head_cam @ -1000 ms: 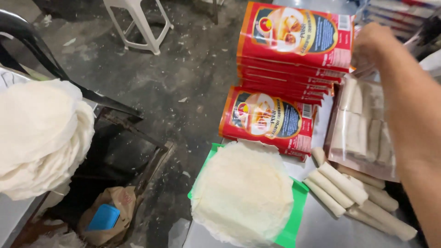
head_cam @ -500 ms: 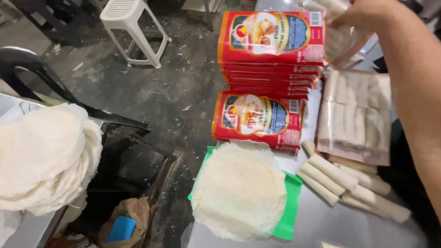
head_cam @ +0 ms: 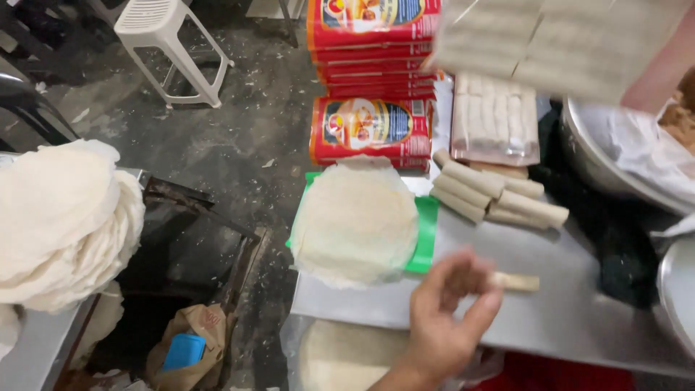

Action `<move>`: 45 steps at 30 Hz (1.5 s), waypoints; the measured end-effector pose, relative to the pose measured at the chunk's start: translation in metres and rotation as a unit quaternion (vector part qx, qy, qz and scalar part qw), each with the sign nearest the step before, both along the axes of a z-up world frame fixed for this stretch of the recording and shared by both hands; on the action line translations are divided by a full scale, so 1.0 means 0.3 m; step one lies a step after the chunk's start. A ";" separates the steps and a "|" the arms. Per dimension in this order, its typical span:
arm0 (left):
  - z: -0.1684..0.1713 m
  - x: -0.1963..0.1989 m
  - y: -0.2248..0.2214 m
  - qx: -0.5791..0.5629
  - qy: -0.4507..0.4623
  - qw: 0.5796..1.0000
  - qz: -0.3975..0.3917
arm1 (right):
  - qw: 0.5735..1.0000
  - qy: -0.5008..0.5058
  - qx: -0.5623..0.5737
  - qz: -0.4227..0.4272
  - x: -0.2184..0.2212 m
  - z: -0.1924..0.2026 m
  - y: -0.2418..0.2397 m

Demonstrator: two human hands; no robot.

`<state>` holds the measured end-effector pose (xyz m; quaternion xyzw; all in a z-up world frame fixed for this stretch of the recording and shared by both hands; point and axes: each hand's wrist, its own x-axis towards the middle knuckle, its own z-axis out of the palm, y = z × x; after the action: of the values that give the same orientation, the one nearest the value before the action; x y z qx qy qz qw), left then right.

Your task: Rolling spring rolls (lumpia) by hand using wrappers and meat filling.

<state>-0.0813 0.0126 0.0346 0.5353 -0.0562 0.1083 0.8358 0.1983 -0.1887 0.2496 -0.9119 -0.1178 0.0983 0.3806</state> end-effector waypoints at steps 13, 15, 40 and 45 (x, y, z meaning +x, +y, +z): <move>0.148 0.007 0.126 -0.467 0.300 0.831 0.024 | 0.965 -0.149 0.180 -0.121 -0.805 -0.242 0.065; 0.131 0.003 0.146 -0.424 0.296 0.855 0.045 | 0.955 -0.008 0.264 -0.133 -0.889 -0.424 -0.004; -0.137 -0.073 0.169 -0.462 0.041 0.867 -0.182 | 0.804 0.162 0.547 -0.167 -1.018 -0.779 0.122; -0.139 -0.066 0.146 -0.462 0.065 0.869 -0.163 | 0.914 0.057 0.400 -0.023 -1.031 -0.764 0.133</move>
<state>-0.1011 0.0564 -0.0073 0.0774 -0.0315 -0.0513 0.9952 -0.1111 -0.1489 0.0204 -0.6786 -0.1045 0.0856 0.7220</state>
